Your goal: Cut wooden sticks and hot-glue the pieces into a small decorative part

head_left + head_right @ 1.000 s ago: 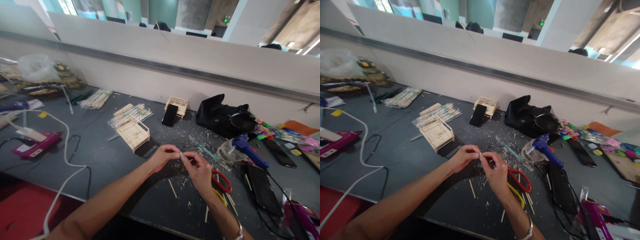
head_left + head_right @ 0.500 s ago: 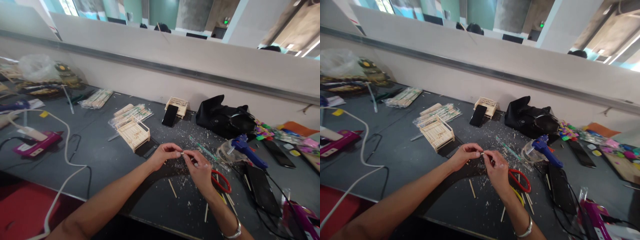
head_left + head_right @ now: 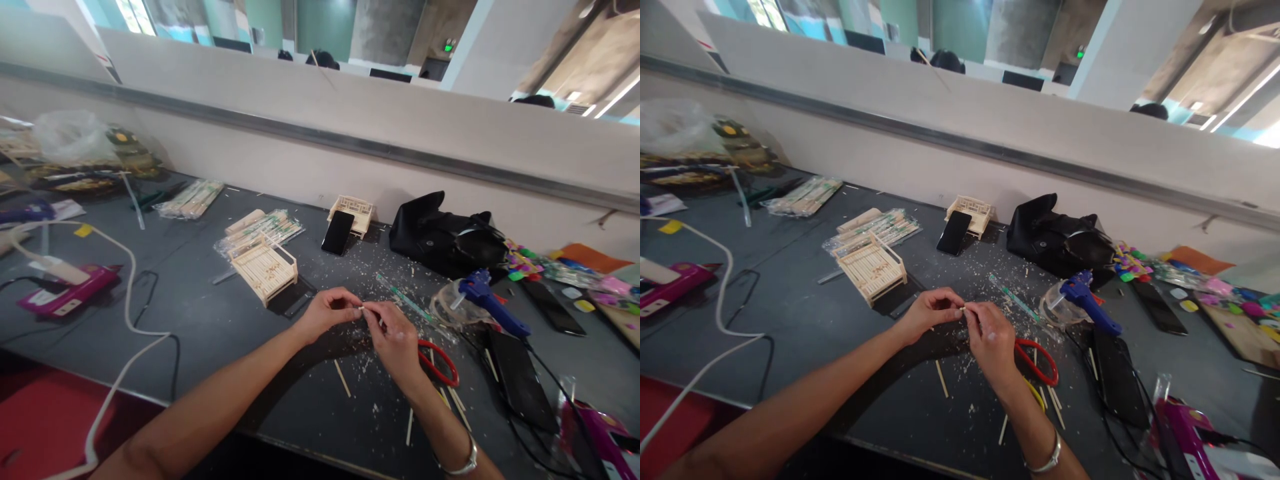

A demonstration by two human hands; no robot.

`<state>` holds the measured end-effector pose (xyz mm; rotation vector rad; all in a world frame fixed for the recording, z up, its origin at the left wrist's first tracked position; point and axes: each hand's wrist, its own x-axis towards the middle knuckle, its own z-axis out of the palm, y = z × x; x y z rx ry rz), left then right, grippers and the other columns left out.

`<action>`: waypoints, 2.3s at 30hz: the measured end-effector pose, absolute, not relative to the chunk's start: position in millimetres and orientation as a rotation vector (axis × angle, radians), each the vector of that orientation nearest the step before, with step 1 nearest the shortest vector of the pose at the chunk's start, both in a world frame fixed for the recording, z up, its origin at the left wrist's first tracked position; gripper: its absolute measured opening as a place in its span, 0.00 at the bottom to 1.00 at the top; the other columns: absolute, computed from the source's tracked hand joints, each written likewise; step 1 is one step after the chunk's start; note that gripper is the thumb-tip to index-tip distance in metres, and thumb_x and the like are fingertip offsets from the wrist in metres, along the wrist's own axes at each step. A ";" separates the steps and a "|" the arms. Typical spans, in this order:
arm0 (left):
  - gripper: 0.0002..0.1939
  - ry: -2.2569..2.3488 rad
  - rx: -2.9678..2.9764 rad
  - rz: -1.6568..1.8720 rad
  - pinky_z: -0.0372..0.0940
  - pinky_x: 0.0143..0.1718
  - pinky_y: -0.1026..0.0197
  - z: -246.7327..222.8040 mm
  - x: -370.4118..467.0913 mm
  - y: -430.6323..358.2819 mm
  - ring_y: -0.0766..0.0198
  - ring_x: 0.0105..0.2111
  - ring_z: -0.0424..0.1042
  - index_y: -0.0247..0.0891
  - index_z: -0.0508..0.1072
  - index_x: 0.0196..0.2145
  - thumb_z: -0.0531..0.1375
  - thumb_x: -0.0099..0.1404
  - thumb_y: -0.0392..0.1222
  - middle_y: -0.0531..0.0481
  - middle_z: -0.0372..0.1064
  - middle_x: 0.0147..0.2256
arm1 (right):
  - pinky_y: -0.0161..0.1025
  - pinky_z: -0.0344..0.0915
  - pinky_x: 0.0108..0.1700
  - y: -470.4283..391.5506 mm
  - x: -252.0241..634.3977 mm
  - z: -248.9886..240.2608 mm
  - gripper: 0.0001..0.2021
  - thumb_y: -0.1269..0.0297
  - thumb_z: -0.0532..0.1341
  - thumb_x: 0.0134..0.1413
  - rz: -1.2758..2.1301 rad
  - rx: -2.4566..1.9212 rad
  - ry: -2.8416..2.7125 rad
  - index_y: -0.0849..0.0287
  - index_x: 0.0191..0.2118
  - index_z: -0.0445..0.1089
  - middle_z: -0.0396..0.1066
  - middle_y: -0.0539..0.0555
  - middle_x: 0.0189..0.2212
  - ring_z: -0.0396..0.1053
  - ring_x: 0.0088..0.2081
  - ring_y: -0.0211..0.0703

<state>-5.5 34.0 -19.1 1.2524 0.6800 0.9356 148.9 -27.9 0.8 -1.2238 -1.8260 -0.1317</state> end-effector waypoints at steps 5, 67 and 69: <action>0.17 0.692 1.463 1.004 0.59 0.33 0.62 -21.1 -6.6 35.5 0.66 0.28 0.64 0.37 0.79 0.28 0.71 0.50 0.53 0.52 0.68 0.26 | 0.37 0.71 0.35 -27.8 149.3 -0.6 0.09 0.72 0.56 0.65 -0.196 -1.234 -1.864 0.57 0.37 0.73 0.77 0.54 0.30 0.75 0.31 0.42; 0.17 0.591 1.000 0.840 0.62 0.38 0.62 -12.3 -5.1 30.5 0.66 0.29 0.68 0.37 0.80 0.24 0.76 0.40 0.49 0.54 0.73 0.25 | 0.40 0.72 0.37 -30.3 148.5 5.2 0.07 0.69 0.58 0.62 0.008 -1.175 -1.779 0.54 0.37 0.73 0.75 0.54 0.32 0.74 0.35 0.44; 0.17 0.596 1.010 0.826 0.62 0.38 0.62 -11.4 -6.0 30.8 0.66 0.29 0.68 0.37 0.80 0.25 0.76 0.41 0.50 0.53 0.73 0.25 | 0.40 0.72 0.36 -29.9 149.3 4.3 0.07 0.70 0.58 0.62 0.011 -1.174 -1.774 0.55 0.37 0.73 0.75 0.54 0.32 0.74 0.35 0.44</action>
